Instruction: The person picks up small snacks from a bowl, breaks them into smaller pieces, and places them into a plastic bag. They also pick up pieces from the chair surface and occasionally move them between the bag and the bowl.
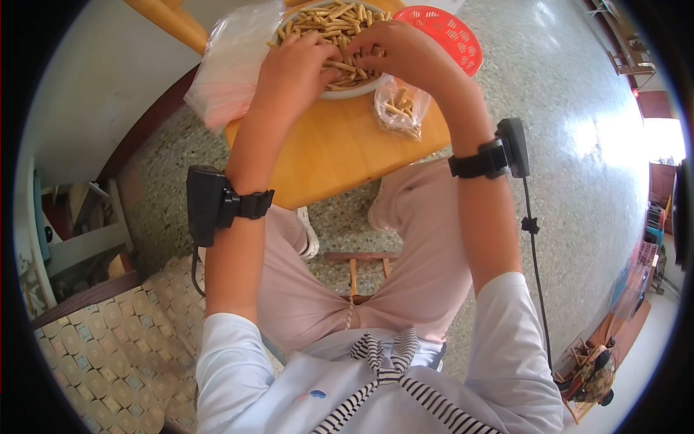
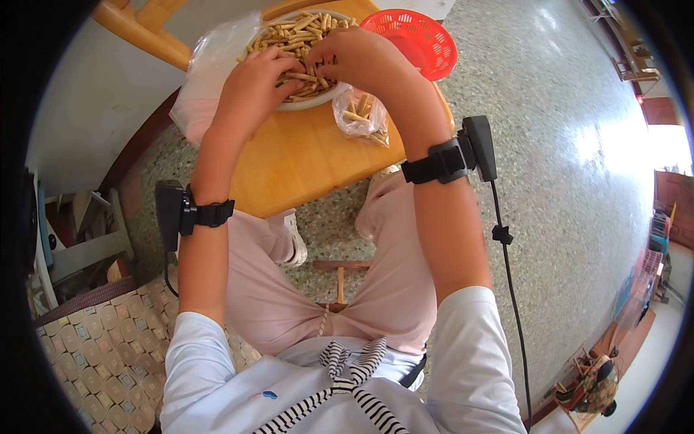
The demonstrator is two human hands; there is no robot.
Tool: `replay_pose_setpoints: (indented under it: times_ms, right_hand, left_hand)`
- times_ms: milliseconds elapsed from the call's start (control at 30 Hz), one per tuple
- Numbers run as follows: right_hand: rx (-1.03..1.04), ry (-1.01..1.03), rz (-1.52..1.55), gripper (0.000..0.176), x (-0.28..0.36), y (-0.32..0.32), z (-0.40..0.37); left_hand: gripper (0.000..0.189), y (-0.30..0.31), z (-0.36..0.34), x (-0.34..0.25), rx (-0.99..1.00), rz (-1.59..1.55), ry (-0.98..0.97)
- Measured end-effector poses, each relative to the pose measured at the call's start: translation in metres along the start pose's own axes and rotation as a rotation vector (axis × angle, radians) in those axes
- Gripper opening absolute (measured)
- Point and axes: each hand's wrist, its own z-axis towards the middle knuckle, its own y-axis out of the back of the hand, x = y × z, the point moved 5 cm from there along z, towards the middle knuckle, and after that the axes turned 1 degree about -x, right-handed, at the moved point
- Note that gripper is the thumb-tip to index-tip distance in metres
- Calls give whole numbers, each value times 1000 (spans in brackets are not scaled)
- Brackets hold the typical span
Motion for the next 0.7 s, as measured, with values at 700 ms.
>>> replay_pose_setpoints:
  times_ms: [700]
  right_hand:
    - [-131, 55, 241, 19, 40, 46, 5]
  left_hand:
    - [25, 23, 13, -7, -180, -379, 110]
